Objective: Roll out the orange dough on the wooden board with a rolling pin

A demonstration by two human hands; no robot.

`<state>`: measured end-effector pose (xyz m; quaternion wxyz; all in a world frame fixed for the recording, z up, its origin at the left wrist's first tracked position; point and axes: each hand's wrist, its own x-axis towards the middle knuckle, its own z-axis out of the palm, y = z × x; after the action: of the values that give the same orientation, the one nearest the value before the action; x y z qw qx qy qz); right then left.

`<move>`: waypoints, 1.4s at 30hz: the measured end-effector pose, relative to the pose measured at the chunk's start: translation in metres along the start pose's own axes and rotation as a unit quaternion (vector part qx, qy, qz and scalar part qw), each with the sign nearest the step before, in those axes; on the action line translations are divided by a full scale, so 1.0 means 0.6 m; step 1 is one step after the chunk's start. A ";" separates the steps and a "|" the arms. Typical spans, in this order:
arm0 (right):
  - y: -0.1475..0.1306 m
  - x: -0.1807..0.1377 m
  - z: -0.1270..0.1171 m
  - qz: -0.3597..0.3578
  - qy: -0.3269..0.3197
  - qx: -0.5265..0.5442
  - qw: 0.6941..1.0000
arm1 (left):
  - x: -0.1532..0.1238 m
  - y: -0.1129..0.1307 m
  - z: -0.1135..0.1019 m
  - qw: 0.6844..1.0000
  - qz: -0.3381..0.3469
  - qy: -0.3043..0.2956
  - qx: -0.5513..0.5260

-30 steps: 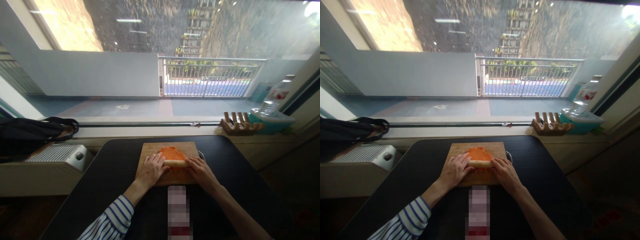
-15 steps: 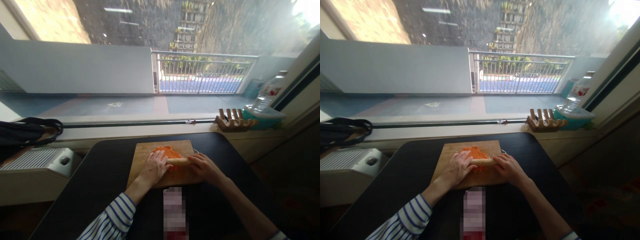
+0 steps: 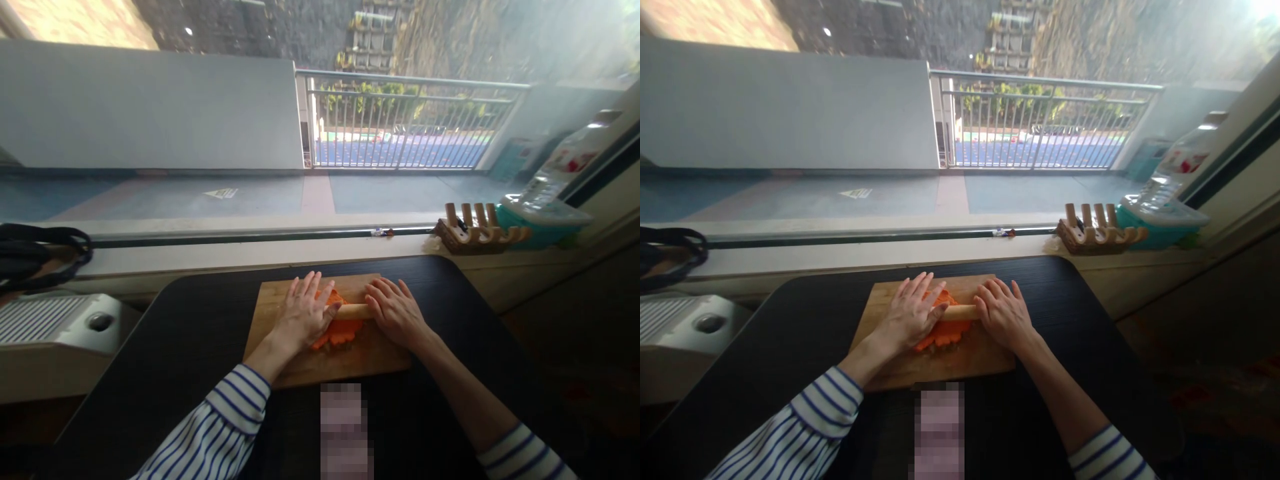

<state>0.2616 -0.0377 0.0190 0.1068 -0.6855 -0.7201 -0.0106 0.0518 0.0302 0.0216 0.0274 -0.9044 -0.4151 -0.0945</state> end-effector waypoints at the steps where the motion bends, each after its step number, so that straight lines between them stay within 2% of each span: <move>1: 0.002 0.010 -0.001 0.003 -0.006 -0.003 1.000 | 0.006 -0.002 0.001 1.000 -0.005 -0.004 -0.001; 4: 0.006 0.033 -0.002 0.021 -0.028 -0.015 0.999 | 0.019 -0.007 0.002 1.000 -0.021 -0.019 -0.001; 7: 0.005 0.033 -0.001 0.029 -0.027 -0.023 0.999 | 0.021 -0.007 0.003 0.999 -0.020 -0.027 -0.002; 16: -0.037 -0.081 0.014 0.006 0.078 -0.049 0.996 | -0.040 -0.003 -0.006 0.998 0.061 -0.031 -0.003; 19: -0.043 -0.097 0.014 0.003 0.088 -0.048 0.995 | -0.055 -0.003 -0.008 0.996 0.087 -0.019 0.001; 22: -0.036 -0.080 0.011 0.008 0.070 -0.046 0.996 | -0.048 -0.002 -0.004 0.997 0.080 -0.018 0.011; 29: -0.004 0.024 0.005 0.027 0.003 -0.040 0.999 | 0.017 -0.008 0.010 1.000 -0.008 -0.016 0.011; 32: 0.002 0.050 0.007 0.034 -0.016 -0.034 0.999 | 0.032 -0.011 0.012 0.999 -0.036 -0.032 0.002; 35: 0.001 0.046 0.010 0.036 -0.009 -0.037 0.999 | 0.030 -0.011 0.012 0.999 -0.037 -0.040 0.000; 42: -0.018 -0.017 0.016 0.030 0.052 -0.054 0.997 | 0.002 -0.005 0.005 0.999 0.011 -0.039 0.005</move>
<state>0.2501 -0.0471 0.0093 0.1073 -0.7100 -0.6912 -0.0819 0.0506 0.0335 0.0186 0.0174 -0.9118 -0.4063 -0.0570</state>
